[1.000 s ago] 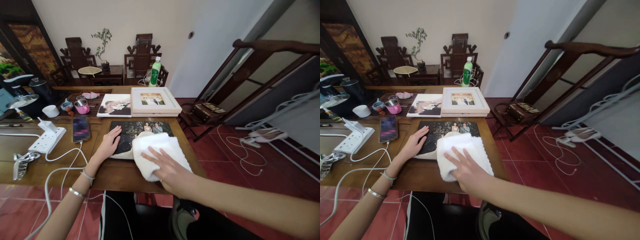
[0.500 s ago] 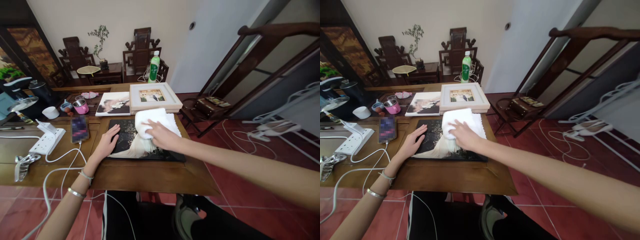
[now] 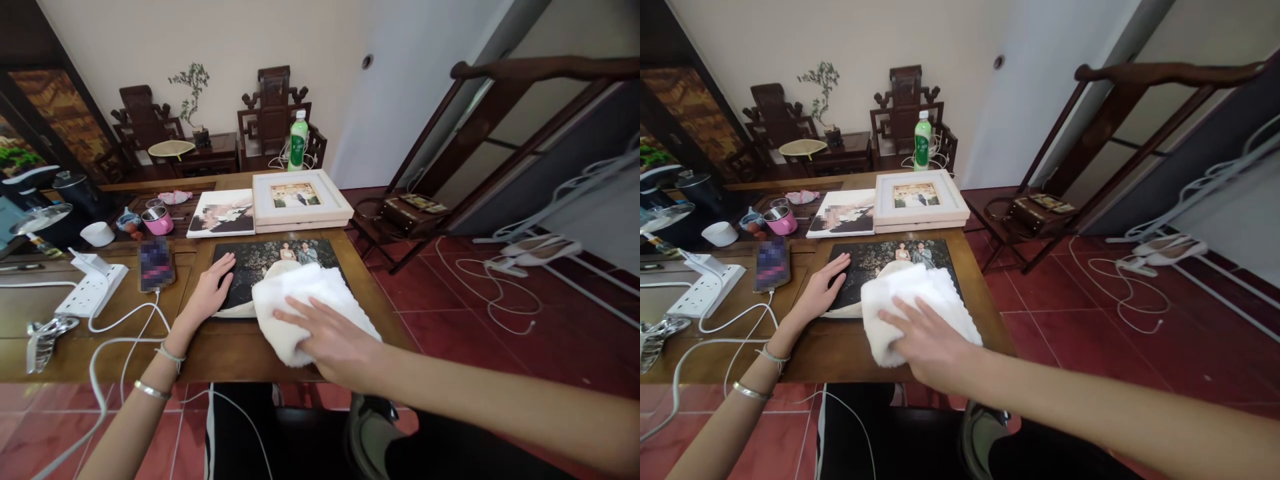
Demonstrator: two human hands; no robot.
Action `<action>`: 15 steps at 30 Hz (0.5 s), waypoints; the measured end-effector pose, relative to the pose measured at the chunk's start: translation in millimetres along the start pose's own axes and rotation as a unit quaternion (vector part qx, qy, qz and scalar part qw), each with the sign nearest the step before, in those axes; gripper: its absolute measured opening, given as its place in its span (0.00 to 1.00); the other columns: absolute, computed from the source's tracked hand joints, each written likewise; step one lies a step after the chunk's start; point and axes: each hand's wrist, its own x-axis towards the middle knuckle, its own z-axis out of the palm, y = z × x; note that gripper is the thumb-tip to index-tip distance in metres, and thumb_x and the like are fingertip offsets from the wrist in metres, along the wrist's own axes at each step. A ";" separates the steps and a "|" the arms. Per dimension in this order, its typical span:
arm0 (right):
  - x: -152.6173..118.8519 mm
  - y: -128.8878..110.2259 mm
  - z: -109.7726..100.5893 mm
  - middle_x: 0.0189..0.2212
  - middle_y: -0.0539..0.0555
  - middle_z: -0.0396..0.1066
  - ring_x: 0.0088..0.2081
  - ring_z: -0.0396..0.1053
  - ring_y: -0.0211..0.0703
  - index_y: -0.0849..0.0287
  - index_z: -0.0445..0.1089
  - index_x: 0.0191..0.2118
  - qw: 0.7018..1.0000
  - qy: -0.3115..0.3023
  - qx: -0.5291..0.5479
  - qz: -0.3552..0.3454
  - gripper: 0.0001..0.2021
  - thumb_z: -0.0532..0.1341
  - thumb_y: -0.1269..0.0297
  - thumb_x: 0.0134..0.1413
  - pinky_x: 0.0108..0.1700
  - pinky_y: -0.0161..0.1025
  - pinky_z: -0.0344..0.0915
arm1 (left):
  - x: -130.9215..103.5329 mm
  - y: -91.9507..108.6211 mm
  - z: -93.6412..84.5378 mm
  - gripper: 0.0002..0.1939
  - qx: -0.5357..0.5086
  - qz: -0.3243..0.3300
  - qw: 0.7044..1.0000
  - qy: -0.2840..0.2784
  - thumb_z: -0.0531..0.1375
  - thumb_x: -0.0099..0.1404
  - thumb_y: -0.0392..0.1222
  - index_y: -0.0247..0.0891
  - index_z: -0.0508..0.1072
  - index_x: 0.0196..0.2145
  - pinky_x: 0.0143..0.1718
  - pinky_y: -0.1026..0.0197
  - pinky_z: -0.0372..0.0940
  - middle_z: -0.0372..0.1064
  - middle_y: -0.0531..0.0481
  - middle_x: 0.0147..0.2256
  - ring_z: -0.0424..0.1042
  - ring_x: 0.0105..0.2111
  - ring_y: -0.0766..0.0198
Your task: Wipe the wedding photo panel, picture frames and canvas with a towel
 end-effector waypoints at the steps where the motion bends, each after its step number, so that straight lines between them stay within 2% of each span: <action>1: 7.3 8.0 -4.6 0.64 0.57 0.56 0.66 0.45 0.64 0.60 0.76 0.40 1.000 0.008 0.003 0.008 0.23 0.53 0.83 0.40 0.62 0.64 0.48 | 0.0 0.3 -0.3 0.21 -0.001 0.000 1.000 -0.001 0.49 0.69 0.44 0.34 0.69 0.55 0.64 0.46 0.51 0.61 0.40 0.60 0.58 0.62 0.54; 4: 33.8 40.1 -19.2 0.61 0.60 0.61 0.64 0.51 0.60 0.61 0.75 0.40 0.999 0.041 0.009 0.023 0.23 0.52 0.84 0.39 0.59 0.58 0.56 | -0.1 1.1 -1.0 0.22 0.001 0.000 1.000 0.000 0.49 0.69 0.45 0.34 0.69 0.55 0.64 0.46 0.51 0.61 0.40 0.60 0.58 0.62 0.54; 6: 51.9 65.4 -28.0 0.56 0.64 0.66 0.59 0.59 0.58 0.63 0.74 0.39 0.999 0.046 0.008 0.026 0.21 0.52 0.84 0.41 0.54 0.52 0.62 | -0.1 1.6 -1.4 0.22 0.002 -0.001 1.000 -0.001 0.49 0.69 0.45 0.34 0.69 0.55 0.64 0.46 0.51 0.61 0.40 0.60 0.58 0.62 0.54; 10: 81.0 107.1 -40.4 0.44 0.64 0.73 0.54 0.65 0.54 0.65 0.72 0.41 0.998 0.042 -0.015 0.042 0.20 0.51 0.84 0.43 0.49 0.44 0.63 | -0.1 2.2 -1.9 0.22 0.005 -0.003 1.000 -0.002 0.49 0.69 0.45 0.32 0.69 0.55 0.64 0.46 0.51 0.61 0.39 0.60 0.58 0.62 0.55; 13: 92.1 114.2 -43.1 0.43 0.65 0.72 0.51 0.67 0.56 0.67 0.71 0.44 0.996 0.051 -0.029 0.067 0.21 0.51 0.83 0.45 0.49 0.45 0.62 | -0.2 1.9 -1.8 0.22 0.004 -0.003 1.000 0.000 0.49 0.69 0.44 0.32 0.69 0.55 0.64 0.46 0.52 0.61 0.39 0.60 0.58 0.62 0.55; 15: 92.2 104.1 -40.2 0.46 0.67 0.71 0.51 0.67 0.57 0.67 0.71 0.44 0.995 0.055 -0.035 0.076 0.21 0.51 0.83 0.45 0.49 0.48 0.63 | -0.4 1.5 -1.5 0.21 0.003 -0.004 1.000 0.001 0.49 0.69 0.44 0.33 0.69 0.55 0.64 0.46 0.52 0.61 0.40 0.60 0.58 0.62 0.56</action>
